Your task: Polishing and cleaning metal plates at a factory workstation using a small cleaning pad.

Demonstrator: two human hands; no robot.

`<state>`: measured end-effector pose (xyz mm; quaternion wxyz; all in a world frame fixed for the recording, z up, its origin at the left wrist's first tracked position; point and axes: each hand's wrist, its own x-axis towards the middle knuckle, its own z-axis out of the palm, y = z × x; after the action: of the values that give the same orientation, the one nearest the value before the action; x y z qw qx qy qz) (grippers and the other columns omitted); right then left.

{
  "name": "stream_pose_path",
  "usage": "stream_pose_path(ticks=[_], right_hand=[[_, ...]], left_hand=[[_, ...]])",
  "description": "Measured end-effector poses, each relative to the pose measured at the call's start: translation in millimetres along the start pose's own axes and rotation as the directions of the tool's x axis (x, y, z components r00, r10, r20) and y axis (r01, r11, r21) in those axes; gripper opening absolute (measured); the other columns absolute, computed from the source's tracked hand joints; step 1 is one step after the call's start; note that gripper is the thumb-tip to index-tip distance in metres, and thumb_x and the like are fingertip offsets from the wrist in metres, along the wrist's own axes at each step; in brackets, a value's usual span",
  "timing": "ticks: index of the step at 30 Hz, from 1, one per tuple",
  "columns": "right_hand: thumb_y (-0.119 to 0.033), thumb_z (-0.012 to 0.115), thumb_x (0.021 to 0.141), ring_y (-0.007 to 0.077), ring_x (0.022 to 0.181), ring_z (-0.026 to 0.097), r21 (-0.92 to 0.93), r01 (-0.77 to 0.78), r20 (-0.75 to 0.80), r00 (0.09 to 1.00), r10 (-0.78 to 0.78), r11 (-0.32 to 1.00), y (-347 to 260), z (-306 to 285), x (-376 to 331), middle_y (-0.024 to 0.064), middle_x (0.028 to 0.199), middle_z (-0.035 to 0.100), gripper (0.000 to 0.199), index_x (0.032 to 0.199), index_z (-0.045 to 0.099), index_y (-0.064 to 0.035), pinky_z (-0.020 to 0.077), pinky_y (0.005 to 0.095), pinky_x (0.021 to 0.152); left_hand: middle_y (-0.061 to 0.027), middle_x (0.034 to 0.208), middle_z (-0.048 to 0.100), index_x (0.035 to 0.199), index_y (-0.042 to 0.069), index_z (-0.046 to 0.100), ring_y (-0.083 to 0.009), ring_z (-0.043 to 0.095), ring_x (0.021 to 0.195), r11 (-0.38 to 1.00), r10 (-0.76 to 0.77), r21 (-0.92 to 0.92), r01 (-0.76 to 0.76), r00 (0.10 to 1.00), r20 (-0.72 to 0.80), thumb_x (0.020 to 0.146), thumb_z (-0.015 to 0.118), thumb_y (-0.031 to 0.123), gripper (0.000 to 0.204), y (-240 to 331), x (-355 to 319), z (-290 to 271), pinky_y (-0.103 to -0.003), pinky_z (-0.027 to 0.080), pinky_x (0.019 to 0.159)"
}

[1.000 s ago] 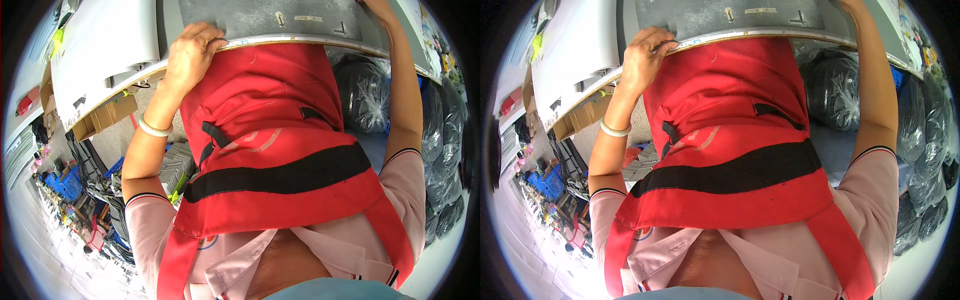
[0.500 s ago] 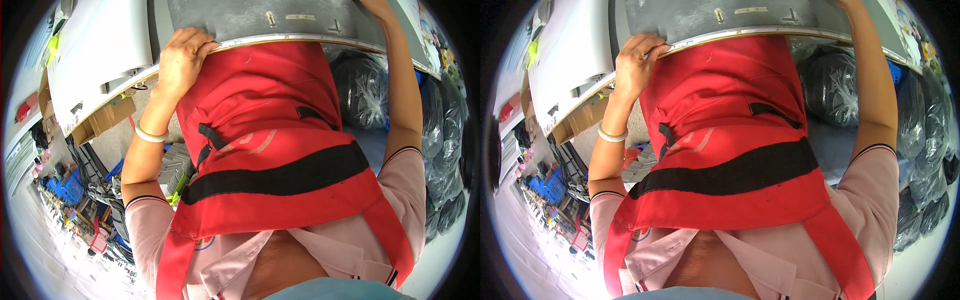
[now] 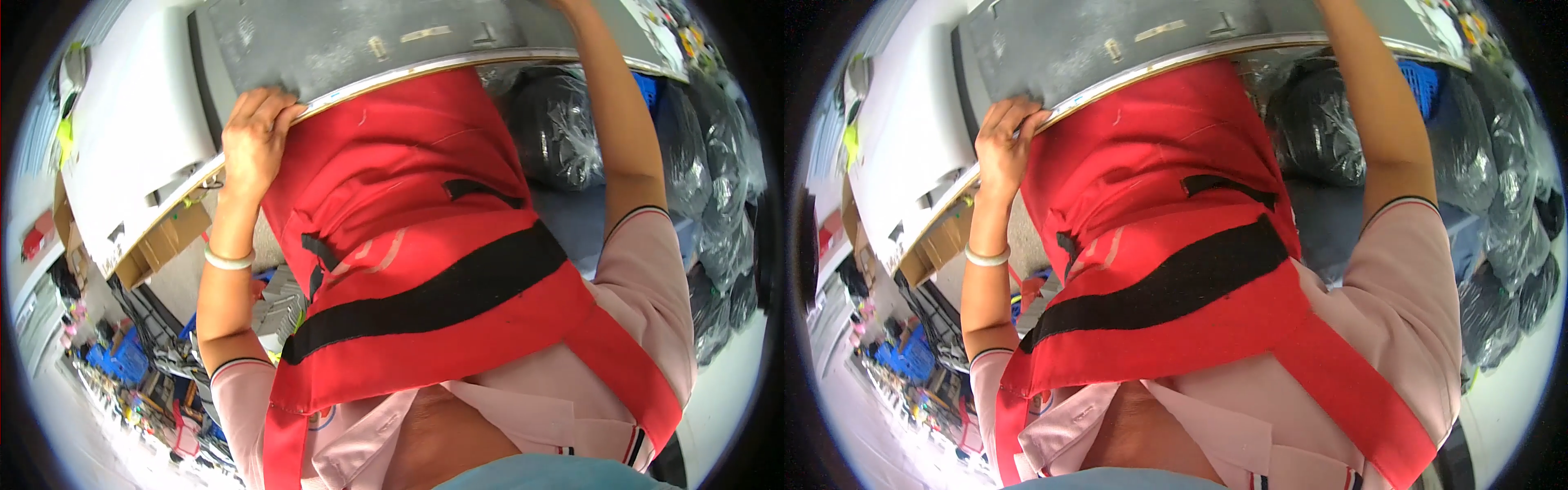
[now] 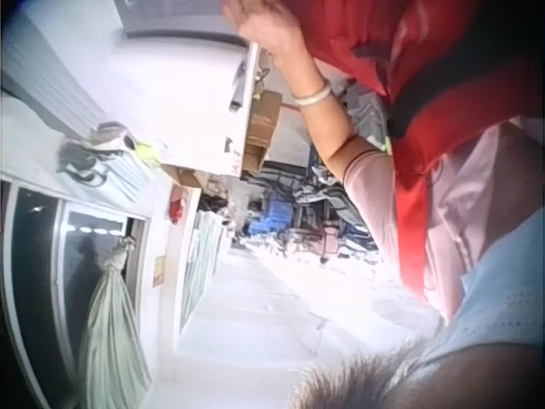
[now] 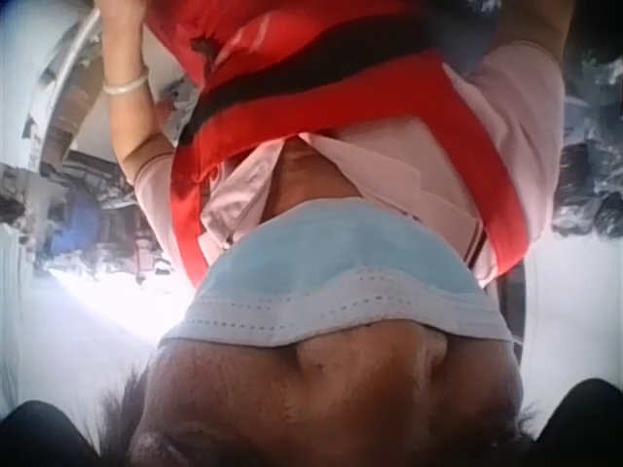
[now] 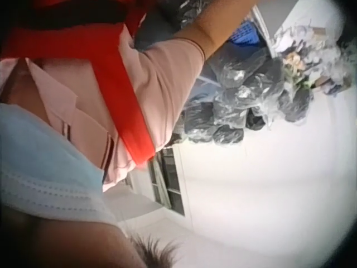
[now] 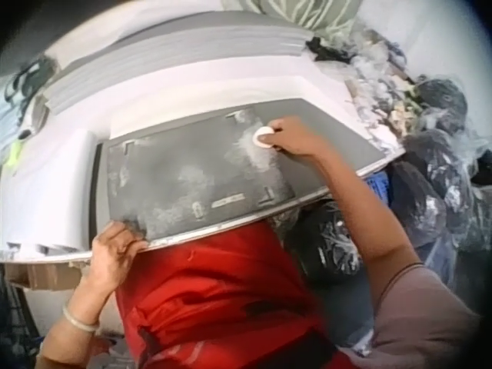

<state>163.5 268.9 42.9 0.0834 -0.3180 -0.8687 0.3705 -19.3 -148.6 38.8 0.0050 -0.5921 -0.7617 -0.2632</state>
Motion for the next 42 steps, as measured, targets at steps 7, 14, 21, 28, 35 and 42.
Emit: stream_pose_path(ticks=[7,14,21,28,35,42], right_hand=[[-0.032,0.074,0.085,0.0156,0.062,0.055,0.059,0.032,0.005,0.999,-0.033,0.998,2.5,1.8,-2.7,0.0075,0.068,0.064,0.033,0.086,0.072,0.0015,0.0424,0.0352,0.059],[-0.034,0.072,0.085,0.0212,0.062,0.055,-0.013,0.105,-0.032,0.994,-0.106,0.994,-1.5,3.7,-6.1,0.0133,0.067,0.062,0.036,0.082,0.069,0.0023,0.0426,0.0399,0.061],[-0.034,0.071,0.084,0.0264,0.063,0.055,-0.105,0.168,-0.087,0.980,-0.177,0.980,-10.1,3.1,-14.7,0.0199,0.069,0.059,0.038,0.081,0.066,0.0034,0.0425,0.0420,0.063],[-0.047,0.067,0.094,0.0063,0.091,0.055,-0.220,0.077,-0.022,0.996,-0.084,0.972,42.4,-12.2,0.7,-0.0048,0.100,0.067,0.044,0.113,0.073,-0.0076,0.0421,0.0235,0.084],[-0.049,0.068,0.092,0.0093,0.087,0.058,-0.038,0.007,-0.030,1.000,-0.008,0.999,26.6,2.5,3.1,-0.0010,0.091,0.066,0.049,0.116,0.072,-0.0071,0.0451,0.0266,0.083],[-0.031,0.066,0.099,0.0083,0.083,0.062,0.226,0.044,-0.095,0.995,-0.022,0.973,7.6,14.1,-47.8,-0.0012,0.088,0.068,0.030,0.114,0.071,-0.0059,0.0467,0.0229,0.076]], left_hand=[[-0.0073,0.091,0.069,0.089,0.004,0.072,-0.0284,0.064,0.084,0.999,-0.018,-0.035,0.019,0.999,0.033,0.079,0.080,0.013,0.016,1.6,2.2,-0.5,-0.038,0.053,0.075],[-0.0074,0.090,0.069,0.088,0.004,0.071,-0.0282,0.064,0.084,1.000,-0.005,-0.018,0.005,0.999,0.032,0.079,0.080,0.012,0.015,1.3,2.7,0.2,-0.038,0.053,0.075],[-0.0092,0.093,0.068,0.090,0.004,0.071,-0.0317,0.065,0.088,0.999,0.028,-0.024,-0.028,1.000,-0.012,0.082,0.079,0.018,0.018,-0.1,2.2,2.0,-0.040,0.053,0.078],[-0.0138,0.099,0.067,0.097,0.009,0.071,-0.0359,0.067,0.094,0.988,0.090,-0.129,-0.086,0.996,0.023,0.091,0.061,0.017,0.014,40.3,76.7,30.5,-0.047,0.056,0.079],[-0.0110,0.097,0.068,0.094,0.010,0.072,-0.0329,0.068,0.097,0.994,0.112,0.040,-0.105,0.961,-0.252,0.083,0.063,0.011,0.014,25.7,125.6,112.3,-0.042,0.055,0.084],[-0.0097,0.104,0.062,0.114,0.014,0.069,-0.0328,0.058,0.099,0.992,0.022,0.122,-0.017,0.999,-0.033,0.089,0.059,0.016,0.027,36.2,117.7,93.0,-0.048,0.046,0.091]])
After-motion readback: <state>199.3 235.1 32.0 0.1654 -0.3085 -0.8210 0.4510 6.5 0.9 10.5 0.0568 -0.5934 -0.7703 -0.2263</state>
